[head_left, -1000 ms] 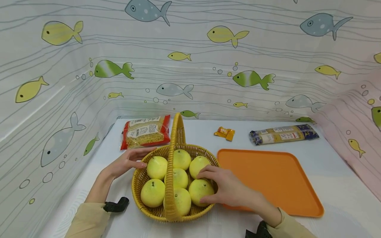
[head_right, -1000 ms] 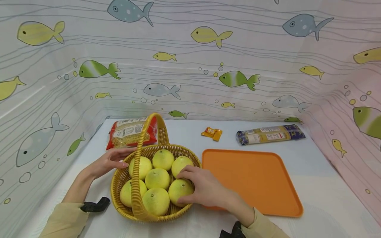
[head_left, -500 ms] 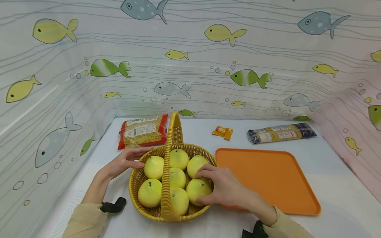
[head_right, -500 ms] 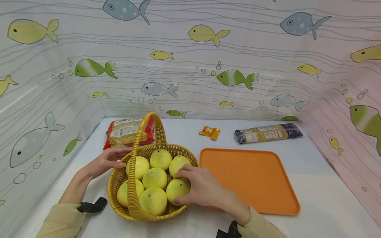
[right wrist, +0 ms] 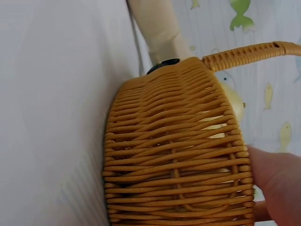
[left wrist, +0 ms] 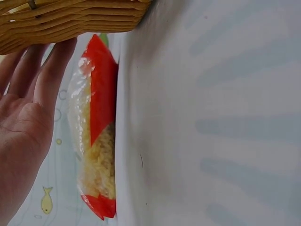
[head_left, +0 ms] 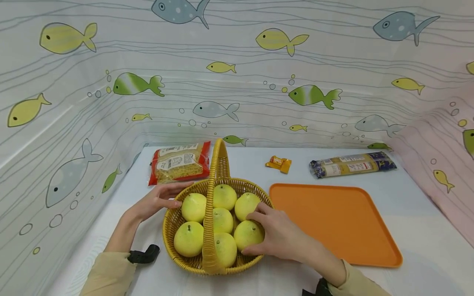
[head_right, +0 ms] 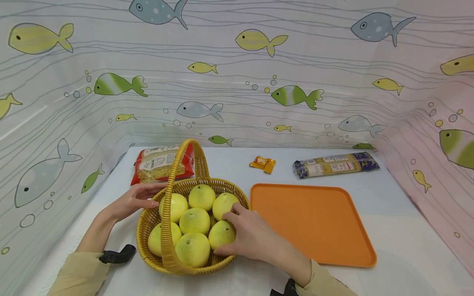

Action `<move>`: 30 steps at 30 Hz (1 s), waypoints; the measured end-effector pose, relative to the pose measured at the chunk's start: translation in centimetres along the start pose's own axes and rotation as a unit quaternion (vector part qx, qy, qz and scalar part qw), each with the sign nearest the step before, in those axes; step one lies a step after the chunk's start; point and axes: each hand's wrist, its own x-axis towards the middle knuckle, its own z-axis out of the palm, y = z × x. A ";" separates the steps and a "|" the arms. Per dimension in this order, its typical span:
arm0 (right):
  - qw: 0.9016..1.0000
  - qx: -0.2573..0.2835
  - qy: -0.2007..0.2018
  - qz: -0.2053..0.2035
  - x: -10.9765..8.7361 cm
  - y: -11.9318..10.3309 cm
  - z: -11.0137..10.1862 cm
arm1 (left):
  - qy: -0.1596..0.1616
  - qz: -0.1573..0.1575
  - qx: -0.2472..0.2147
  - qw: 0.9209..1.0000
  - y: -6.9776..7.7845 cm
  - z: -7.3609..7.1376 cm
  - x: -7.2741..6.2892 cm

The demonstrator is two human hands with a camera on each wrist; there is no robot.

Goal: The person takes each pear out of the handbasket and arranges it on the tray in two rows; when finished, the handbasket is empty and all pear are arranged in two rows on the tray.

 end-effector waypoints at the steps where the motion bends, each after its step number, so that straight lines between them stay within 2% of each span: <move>1: 1.000 -0.001 0.008 -0.004 0.0 0.0 0.1 | 0.000 0.000 0.000 1.000 0.0 0.0 0.0; 5: 0.999 0.004 0.043 -0.019 0.1 0.1 0.6 | 0.001 0.000 0.004 1.000 0.0 -0.1 0.0; 9: 0.998 0.019 0.057 -0.021 0.1 0.1 0.7 | 0.004 -0.002 0.009 1.000 0.0 -0.1 -0.1; 30: 0.996 0.080 0.025 -0.002 -0.2 0.1 -0.4 | 0.002 0.003 0.008 1.000 -0.2 0.0 -0.1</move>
